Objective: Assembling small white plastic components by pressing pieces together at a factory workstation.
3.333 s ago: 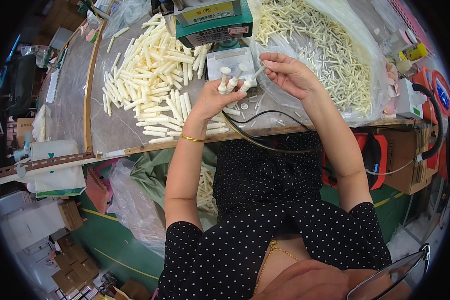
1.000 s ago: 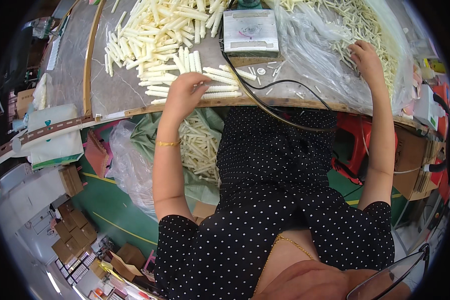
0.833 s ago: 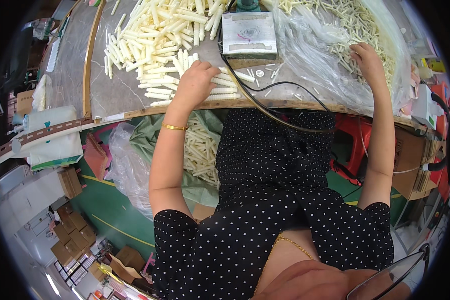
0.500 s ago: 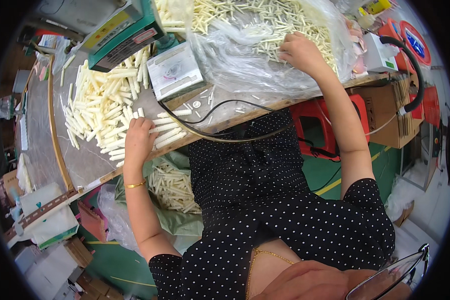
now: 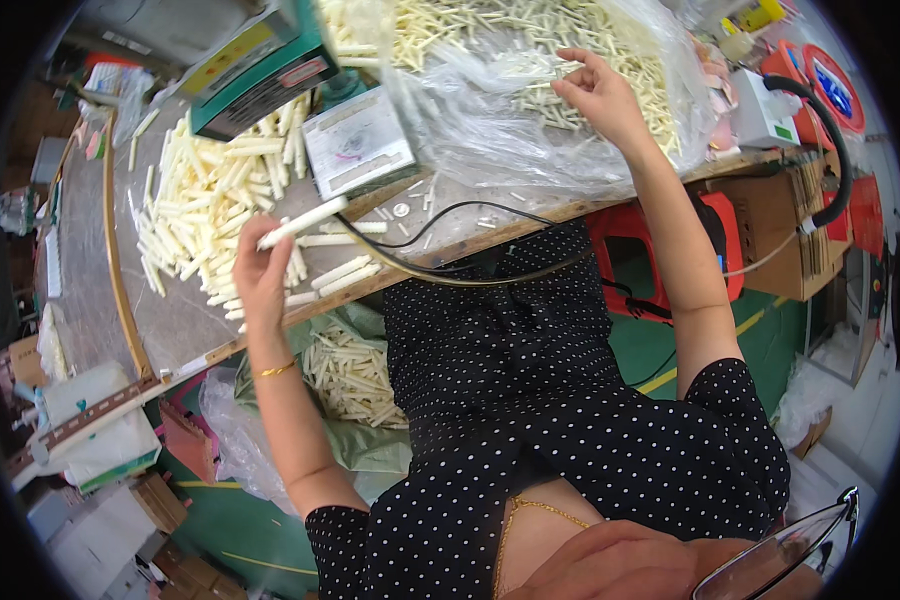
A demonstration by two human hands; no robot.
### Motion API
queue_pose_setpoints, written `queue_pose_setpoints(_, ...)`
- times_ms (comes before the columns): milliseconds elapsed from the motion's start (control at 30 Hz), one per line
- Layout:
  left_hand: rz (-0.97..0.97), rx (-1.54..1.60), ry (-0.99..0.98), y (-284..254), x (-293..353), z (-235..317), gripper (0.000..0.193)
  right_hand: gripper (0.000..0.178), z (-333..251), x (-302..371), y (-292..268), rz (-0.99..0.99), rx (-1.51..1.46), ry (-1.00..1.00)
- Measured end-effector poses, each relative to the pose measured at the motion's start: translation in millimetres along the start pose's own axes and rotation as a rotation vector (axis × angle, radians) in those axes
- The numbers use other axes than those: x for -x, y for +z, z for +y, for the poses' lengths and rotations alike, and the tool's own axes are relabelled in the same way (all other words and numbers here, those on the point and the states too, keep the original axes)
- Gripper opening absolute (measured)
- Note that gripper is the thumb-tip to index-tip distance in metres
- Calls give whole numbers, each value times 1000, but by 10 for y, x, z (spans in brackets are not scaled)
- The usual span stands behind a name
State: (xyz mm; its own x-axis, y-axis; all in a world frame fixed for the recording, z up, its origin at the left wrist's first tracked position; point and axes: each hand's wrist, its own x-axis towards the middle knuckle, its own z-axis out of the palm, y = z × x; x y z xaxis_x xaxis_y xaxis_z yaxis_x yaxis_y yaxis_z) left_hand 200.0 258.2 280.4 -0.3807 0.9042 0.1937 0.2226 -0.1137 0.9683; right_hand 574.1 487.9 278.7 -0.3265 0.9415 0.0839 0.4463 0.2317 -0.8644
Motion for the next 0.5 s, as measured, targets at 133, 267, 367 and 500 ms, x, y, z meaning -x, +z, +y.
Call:
queue_pose_setpoints(133, -221, 215, -82, 761, -138, 129, 15, 31, -470, 182, 496, -235, -512, 8)
queue_pose_setpoints(267, -191, 37, 45, 1377, -136, 21, 20, 32, -917, 256, 779, -263, -733, -61)
queue_pose_setpoints(367, -179, -45, 90, 1407, -151, -44, 20, 31, -1014, 269, 883, -268, -661, -83)
queue_pose_setpoints(500, -158, 61, 57, 1412, -170, 32, 22, 30, -929, 264, 884, -261, -598, -73)
